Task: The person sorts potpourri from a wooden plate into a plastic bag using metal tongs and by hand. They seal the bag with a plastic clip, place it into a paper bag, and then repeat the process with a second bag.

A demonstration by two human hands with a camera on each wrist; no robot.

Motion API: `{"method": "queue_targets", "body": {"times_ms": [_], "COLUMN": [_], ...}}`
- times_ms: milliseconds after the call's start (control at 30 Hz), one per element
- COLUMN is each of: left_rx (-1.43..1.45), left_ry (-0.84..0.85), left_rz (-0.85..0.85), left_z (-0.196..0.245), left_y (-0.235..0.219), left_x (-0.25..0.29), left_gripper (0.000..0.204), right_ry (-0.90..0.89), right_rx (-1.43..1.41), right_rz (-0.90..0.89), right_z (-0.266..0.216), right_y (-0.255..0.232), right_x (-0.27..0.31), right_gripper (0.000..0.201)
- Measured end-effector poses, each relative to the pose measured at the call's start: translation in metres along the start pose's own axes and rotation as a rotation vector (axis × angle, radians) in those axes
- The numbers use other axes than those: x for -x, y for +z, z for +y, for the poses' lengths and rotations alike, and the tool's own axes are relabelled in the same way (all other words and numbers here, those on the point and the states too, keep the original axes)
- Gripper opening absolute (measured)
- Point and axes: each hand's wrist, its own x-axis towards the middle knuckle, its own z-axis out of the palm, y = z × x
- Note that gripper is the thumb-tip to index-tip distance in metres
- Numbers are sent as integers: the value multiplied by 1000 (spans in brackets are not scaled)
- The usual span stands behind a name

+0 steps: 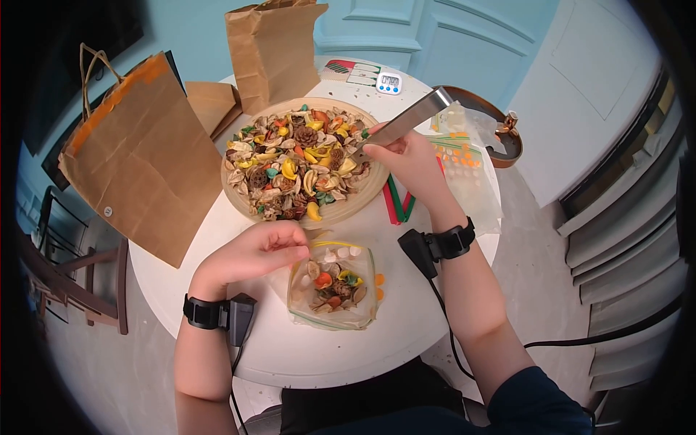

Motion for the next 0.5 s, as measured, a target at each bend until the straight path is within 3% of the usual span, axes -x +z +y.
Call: {"method": "queue_targets", "body": {"times_ms": [267,500], "left_rx": [-7,1], "left_ry": [9,13], "left_rz": [-7,-3], "left_z": [-1,0], "left_y": [-1,0], "left_x": [0,1], "left_gripper": [11,11], "right_ry": [71,-41], "right_rx": [65,-210], "right_rz": [-54,29], "right_z": [-1,-8], "right_y": [9,-5], "right_x": [0,-2], "right_gripper": [27,25]}}
